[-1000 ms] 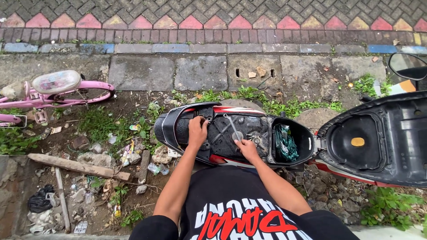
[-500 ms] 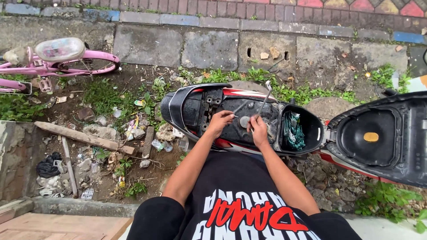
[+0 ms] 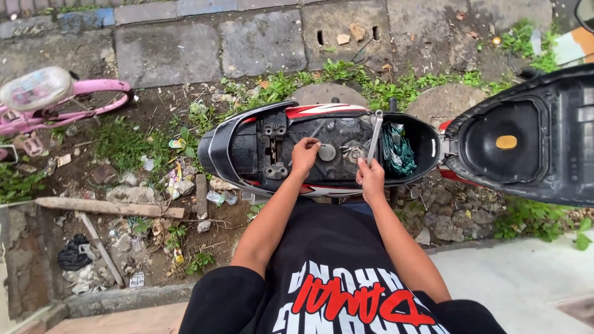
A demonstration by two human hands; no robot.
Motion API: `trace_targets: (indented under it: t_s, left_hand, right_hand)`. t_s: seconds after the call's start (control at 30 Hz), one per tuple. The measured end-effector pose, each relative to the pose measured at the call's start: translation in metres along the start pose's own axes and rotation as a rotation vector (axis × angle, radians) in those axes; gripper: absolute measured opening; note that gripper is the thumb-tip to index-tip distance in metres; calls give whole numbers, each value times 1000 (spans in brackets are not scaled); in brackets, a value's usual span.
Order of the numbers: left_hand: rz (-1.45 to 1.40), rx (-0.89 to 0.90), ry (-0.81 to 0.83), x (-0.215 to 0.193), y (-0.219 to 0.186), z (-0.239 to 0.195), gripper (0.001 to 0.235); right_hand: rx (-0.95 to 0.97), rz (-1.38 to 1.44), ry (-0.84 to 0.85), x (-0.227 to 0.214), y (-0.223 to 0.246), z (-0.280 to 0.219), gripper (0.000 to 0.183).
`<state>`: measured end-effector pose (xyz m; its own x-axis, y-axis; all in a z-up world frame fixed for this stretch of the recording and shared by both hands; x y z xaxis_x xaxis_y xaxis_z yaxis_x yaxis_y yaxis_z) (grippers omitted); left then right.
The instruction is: The person uses a wrench to loosen and remove bolts from the rear seat assembly of a red and white scooter. After removing the bolts, they lift off the black plastic seat cover and hold it up for inspection.
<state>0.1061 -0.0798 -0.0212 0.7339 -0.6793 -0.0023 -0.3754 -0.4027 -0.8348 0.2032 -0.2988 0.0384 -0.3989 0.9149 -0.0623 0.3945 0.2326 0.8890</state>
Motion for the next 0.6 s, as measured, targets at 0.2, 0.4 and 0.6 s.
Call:
trace_targets:
  t_s: [0.2, 0.4, 0.6]
  left_hand:
    - [275, 191, 11, 35, 8, 43, 19]
    - [422, 383, 105, 79, 11, 42, 12]
    - [755, 476, 138, 92, -29, 0, 13]
  right_hand:
    - [45, 49, -114, -42, -29, -12, 10]
    - [67, 65, -130, -51, -40, -10, 11]
    - [44, 63, -141, -63, -33, -4, 12]
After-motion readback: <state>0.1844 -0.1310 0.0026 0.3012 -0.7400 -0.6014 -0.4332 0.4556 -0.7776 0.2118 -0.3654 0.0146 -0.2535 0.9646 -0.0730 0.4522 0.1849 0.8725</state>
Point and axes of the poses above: each hand's wrist, its own z-axis towards the middle knuckle, its own x-axis out of the palm, y = z × x, the point moved 7 cm from there along z, towards the middle knuckle, and after that the axes turned 7 degrees about -z, right-handed, at the moved point
